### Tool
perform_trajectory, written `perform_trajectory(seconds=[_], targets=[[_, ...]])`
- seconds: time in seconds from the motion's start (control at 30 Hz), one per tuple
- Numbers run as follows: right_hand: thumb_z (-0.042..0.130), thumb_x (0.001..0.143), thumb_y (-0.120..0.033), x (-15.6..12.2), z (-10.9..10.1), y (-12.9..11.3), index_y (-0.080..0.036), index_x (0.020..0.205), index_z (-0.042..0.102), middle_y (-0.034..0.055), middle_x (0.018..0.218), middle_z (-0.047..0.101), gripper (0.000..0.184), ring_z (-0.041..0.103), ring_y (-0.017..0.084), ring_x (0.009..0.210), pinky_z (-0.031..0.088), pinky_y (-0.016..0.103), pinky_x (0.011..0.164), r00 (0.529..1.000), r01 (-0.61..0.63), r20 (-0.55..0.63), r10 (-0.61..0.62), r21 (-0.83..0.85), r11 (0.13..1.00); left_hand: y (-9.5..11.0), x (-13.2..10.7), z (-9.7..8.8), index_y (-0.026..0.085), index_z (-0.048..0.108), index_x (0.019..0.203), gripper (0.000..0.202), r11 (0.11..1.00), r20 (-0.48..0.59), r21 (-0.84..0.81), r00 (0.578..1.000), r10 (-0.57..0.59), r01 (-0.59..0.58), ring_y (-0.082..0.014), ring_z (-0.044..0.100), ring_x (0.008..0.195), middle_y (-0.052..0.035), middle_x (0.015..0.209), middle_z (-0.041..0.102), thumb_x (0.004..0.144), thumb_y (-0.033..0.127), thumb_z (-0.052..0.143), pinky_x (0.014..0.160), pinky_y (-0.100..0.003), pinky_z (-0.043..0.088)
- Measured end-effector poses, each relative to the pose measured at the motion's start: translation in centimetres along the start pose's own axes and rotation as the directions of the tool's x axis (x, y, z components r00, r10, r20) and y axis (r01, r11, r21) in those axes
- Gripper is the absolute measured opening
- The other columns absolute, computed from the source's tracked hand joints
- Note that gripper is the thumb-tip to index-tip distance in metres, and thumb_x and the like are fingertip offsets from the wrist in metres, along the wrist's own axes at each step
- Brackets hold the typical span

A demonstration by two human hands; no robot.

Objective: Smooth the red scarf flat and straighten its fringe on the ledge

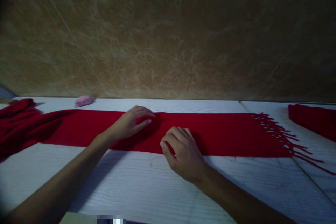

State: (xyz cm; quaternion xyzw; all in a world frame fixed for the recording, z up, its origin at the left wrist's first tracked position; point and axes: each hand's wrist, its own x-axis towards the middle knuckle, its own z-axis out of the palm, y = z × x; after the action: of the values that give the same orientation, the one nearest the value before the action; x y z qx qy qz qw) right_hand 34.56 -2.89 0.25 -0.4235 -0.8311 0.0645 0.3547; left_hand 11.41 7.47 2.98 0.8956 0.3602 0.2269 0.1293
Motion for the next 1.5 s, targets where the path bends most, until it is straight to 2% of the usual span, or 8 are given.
perform_trajectory(seconds=[0.1, 0.27, 0.4, 0.53, 0.9, 1.07, 1.3, 1.5], targets=[[0.044, 0.098, -0.010, 0.0, 0.4, 0.1, -0.020, 0.104, 0.065, 0.0058, 0.100, 0.064, 0.025, 0.057, 0.020, 0.094, 0.041, 0.038, 0.084, 0.999, -0.039, -0.017, 0.038, -0.015, 0.999, -0.6, 0.2, 1.1, 0.026, 0.054, 0.144, 0.046, 0.994, 0.094, 0.107, 0.996, 0.000, -0.011, -0.0272, 0.030, 0.149, -0.0056, 0.157, 0.045, 0.101, 0.041, 0.049, 0.123, -0.047, 0.024], [0.053, 0.094, -0.014, 0.2, 0.2, 0.9, -0.024, 0.133, 0.062, 0.0097, 0.141, 0.056, 0.042, 0.050, 0.025, 0.128, 0.040, 0.049, 0.107, 0.980, -0.152, 0.107, 0.168, -0.148, 0.977, -0.2, 0.2, 2.4, 0.026, 0.021, 0.161, 0.070, 0.987, 0.259, 0.147, 0.961, -0.093, 0.056, -0.0277, 0.006, 0.156, -0.0060, 0.167, 0.019, 0.101, 0.059, 0.039, 0.126, -0.054, 0.007], [0.066, 0.090, -0.048, 0.1, -1.7, 2.6, -0.027, 0.153, 0.042, 0.0102, 0.164, 0.030, 0.071, 0.023, 0.030, 0.151, 0.015, 0.060, 0.122, 0.919, -0.223, 0.264, 0.293, -0.263, 0.939, 0.1, 0.3, 2.6, 0.026, 0.020, 0.161, 0.083, 0.983, 0.337, 0.160, 0.930, -0.144, 0.094, -0.0321, 0.006, 0.156, -0.0082, 0.167, 0.016, 0.095, 0.073, 0.038, 0.124, -0.060, 0.001], [0.047, 0.093, -0.072, -0.8, -3.5, 4.4, -0.025, 0.157, 0.034, 0.0127, 0.166, 0.023, 0.080, 0.011, 0.032, 0.154, 0.003, 0.065, 0.121, 0.852, -0.269, 0.350, 0.388, -0.342, 0.900, 0.2, 0.4, 2.8, 0.035, 0.024, 0.159, 0.083, 0.972, 0.329, 0.211, 0.928, -0.174, 0.108, -0.0374, 0.004, 0.155, -0.0058, 0.167, 0.013, 0.090, 0.079, 0.039, 0.121, -0.067, -0.001], [0.045, 0.087, -0.081, -2.6, -5.9, 3.7, -0.023, 0.159, 0.030, 0.0114, 0.167, 0.016, 0.093, 0.008, 0.032, 0.155, -0.002, 0.063, 0.122, 0.820, -0.312, 0.401, 0.408, -0.284, 0.907, 1.2, 0.3, 2.2, 0.033, 0.022, 0.159, 0.082, 0.953, 0.338, 0.276, 0.916, -0.215, 0.122, -0.0390, 0.002, 0.154, -0.0083, 0.167, 0.010, 0.092, 0.079, 0.034, 0.119, -0.072, 0.004], [0.044, 0.087, -0.082, -2.7, -7.0, 3.0, -0.023, 0.157, 0.036, 0.0127, 0.166, 0.020, 0.092, 0.009, 0.032, 0.155, -0.002, 0.063, 0.121, 0.810, -0.411, 0.350, 0.472, -0.237, 0.881, 2.8, 2.4, 1.8, 0.033, 0.027, 0.158, 0.077, 0.949, 0.300, 0.292, 0.931, -0.207, 0.117, -0.0408, 0.006, 0.153, -0.0094, 0.165, 0.016, 0.094, 0.075, 0.034, 0.116, -0.075, 0.009], [0.047, 0.088, -0.079, -3.1, -7.5, 4.6, -0.027, 0.157, 0.034, 0.0100, 0.167, 0.018, 0.088, 0.008, 0.032, 0.155, -0.004, 0.066, 0.120, 0.820, -0.439, 0.270, 0.505, -0.269, 0.857, 6.6, 4.6, 4.9, 0.034, 0.027, 0.157, 0.070, 0.974, 0.317, 0.227, 0.945, -0.080, 0.006, -0.0339, 0.007, 0.154, -0.0020, 0.165, 0.015, 0.096, 0.070, 0.033, 0.122, -0.067, 0.008], [0.043, 0.091, -0.078, -4.2, -7.8, 5.7, -0.026, 0.157, 0.035, 0.0090, 0.166, 0.022, 0.084, 0.011, 0.029, 0.155, -0.002, 0.062, 0.122, 0.827, -0.443, 0.259, 0.500, -0.248, 0.861, 5.7, 3.7, 6.9, 0.034, 0.028, 0.155, 0.076, 0.983, 0.313, 0.181, 0.949, -0.024, -0.035, -0.0365, 0.014, 0.152, -0.0033, 0.162, 0.022, 0.092, 0.075, 0.039, 0.121, -0.070, 0.009]])
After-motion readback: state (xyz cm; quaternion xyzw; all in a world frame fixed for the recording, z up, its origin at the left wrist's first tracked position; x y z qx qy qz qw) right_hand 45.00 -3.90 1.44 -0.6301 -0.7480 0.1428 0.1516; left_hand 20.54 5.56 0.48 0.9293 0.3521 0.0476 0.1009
